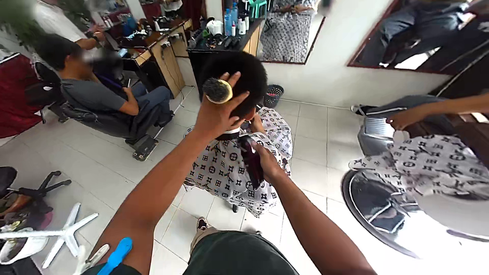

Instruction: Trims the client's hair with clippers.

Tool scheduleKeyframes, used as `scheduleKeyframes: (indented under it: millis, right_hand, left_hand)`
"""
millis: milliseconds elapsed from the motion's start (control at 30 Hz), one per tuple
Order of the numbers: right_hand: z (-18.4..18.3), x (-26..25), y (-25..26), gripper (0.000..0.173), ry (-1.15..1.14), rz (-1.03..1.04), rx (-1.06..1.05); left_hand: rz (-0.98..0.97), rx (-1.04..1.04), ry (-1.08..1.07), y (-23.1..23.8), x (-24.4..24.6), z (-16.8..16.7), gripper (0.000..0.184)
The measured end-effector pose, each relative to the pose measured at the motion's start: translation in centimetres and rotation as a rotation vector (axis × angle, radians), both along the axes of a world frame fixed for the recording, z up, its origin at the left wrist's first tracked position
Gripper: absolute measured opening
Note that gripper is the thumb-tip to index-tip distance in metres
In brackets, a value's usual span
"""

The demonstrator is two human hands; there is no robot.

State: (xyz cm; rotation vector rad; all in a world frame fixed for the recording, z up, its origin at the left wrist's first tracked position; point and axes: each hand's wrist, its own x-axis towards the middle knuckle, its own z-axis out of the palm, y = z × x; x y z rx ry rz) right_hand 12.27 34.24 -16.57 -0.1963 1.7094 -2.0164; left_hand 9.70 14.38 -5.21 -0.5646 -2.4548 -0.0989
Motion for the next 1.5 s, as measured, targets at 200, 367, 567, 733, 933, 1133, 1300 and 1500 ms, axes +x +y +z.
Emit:
scheduleKeyframes:
  millis: [200, 367, 567, 733, 933, 1133, 1300, 1500]
  right_hand:
    - [-0.2, -2.1, -2.0, 0.038, -0.035, 0.06, -0.05]
    - [0.1, -3.0, -3.1, 0.041, 0.013, 0.06, -0.022]
    - [-0.5, -3.1, -4.1, 0.045, 0.046, 0.026, 0.012]
    - [-0.6, -2.9, -4.3, 0.046, 0.074, 0.036, 0.016]
    - [-0.1, -2.7, -4.3, 0.047, 0.093, 0.024, 0.004]
    - [0.1, -2.7, -4.2, 0.049, 0.09, 0.022, -0.002]
    - [-0.1, -2.4, -4.0, 0.045, 0.083, 0.086, -0.067]
    - [-0.8, -0.3, -3.3, 0.031, -0.078, 0.214, -0.082]
  left_hand:
    - [0.083, -0.055, -0.081, -0.6, -0.4, -0.8, 0.084]
    - [0.11, -0.07, -0.101, -1.1, -1.1, -0.8, 0.091]
    - [0.104, -0.064, -0.128, -1.4, -1.1, -0.5, 0.091]
    - [0.093, -0.06, -0.124, -1.4, -1.2, -0.4, 0.092]
    - [0.093, -0.053, -0.141, -1.5, -1.4, -0.4, 0.094]
    - [0.097, -0.06, -0.143, -1.6, -1.4, -0.5, 0.094]
    - [0.095, -0.054, -0.135, -1.7, -1.5, -0.5, 0.093]
    - [0.084, -0.073, -0.129, -2.0, -1.5, -0.2, 0.094]
